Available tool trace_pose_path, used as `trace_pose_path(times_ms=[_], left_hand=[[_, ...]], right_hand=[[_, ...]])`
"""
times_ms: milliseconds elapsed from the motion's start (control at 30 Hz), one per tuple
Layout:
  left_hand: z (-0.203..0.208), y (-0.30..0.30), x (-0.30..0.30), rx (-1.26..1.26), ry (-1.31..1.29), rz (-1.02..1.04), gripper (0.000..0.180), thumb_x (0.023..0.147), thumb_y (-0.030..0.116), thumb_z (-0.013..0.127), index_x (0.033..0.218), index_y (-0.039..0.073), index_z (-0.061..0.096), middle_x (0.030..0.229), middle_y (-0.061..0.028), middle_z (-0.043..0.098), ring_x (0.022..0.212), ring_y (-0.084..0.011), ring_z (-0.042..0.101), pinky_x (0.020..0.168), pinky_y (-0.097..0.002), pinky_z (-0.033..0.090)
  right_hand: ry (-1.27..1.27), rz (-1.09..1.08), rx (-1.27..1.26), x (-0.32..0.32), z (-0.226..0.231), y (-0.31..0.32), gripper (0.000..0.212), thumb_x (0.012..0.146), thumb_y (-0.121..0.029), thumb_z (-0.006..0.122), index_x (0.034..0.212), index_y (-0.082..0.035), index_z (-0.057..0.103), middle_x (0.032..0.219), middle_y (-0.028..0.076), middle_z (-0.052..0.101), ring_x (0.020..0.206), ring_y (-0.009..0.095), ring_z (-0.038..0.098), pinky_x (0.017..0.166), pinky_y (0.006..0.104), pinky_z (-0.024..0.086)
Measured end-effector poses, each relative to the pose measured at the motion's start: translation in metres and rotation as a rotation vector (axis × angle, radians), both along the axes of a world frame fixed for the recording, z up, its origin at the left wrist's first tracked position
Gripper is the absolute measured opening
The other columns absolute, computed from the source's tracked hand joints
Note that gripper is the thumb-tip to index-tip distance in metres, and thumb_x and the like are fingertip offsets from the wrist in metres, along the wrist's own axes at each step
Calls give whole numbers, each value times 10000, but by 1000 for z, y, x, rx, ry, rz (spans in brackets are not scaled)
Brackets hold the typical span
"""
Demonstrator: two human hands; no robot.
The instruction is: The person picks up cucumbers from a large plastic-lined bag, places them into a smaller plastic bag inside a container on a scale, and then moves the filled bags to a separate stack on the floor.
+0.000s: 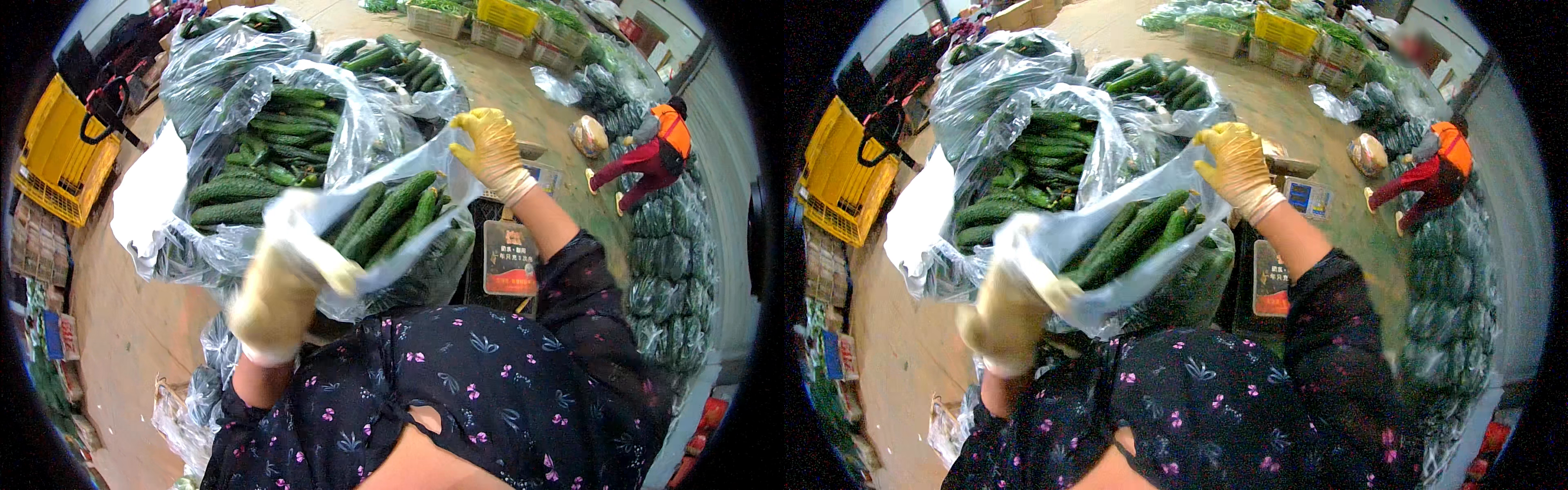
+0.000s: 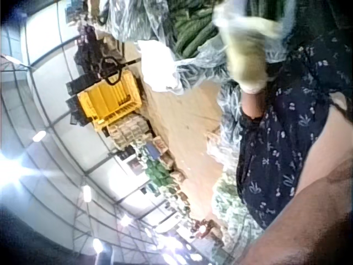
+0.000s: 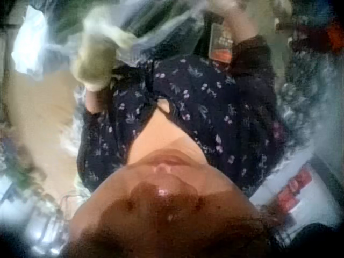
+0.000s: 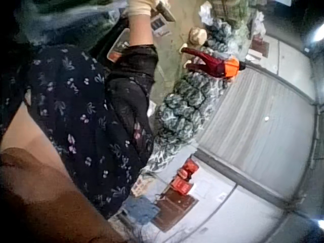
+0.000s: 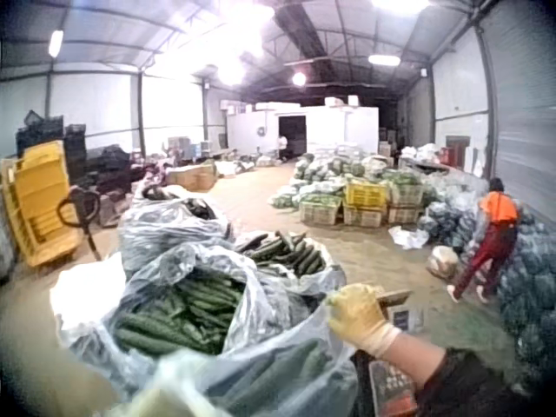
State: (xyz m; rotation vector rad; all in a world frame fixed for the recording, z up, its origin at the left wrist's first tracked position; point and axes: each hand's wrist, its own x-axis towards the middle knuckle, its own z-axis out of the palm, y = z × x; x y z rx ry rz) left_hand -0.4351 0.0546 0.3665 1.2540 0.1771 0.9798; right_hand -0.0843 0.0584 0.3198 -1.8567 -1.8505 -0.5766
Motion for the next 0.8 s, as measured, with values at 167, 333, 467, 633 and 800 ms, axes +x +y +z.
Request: trace_pose_path(times_ms=[167,333,467,633,800], left_hand=[[4,-1,51,-163,172,6,652,953,480,416,1316,-61,406,1038,-156,610,832,-221,590,833,-330,476],[31,35,37,-492,-91,59,523,952,345,469,1259,-78,473,923,-161,661,726,-214,634,745,-335,499],[48,-4,57,-555,33,201,481,913,306,559,1191,-80,488,974,-175,658,788,-227,654,657,-365,512],[103,-15,51,-330,-75,73,873,884,372,603,1388,-192,167,891,-60,518,696,-129,454,672,-273,392],[97,-31,113,-279,-88,-213,878,918,383,540,1401,-188,80,1129,-205,548,874,-224,547,830,-363,417]], right_hand=[[464,-293,20,20,-62,28,527,711,-258,767,1204,-145,616,1157,145,610,1159,354,526,945,437,444],[2001,242,-195,62,-70,28,226,871,-148,580,1032,-19,674,785,51,626,660,168,575,619,334,515],[2126,679,-295,46,0,-15,290,929,-122,509,1160,33,591,770,20,564,630,91,509,541,254,459],[2240,885,-72,87,62,-92,356,943,-140,519,1228,73,525,749,30,563,603,73,462,525,210,385],[1893,1009,72,126,99,-181,395,935,-171,566,1268,36,512,1122,128,615,774,112,518,577,225,415]])
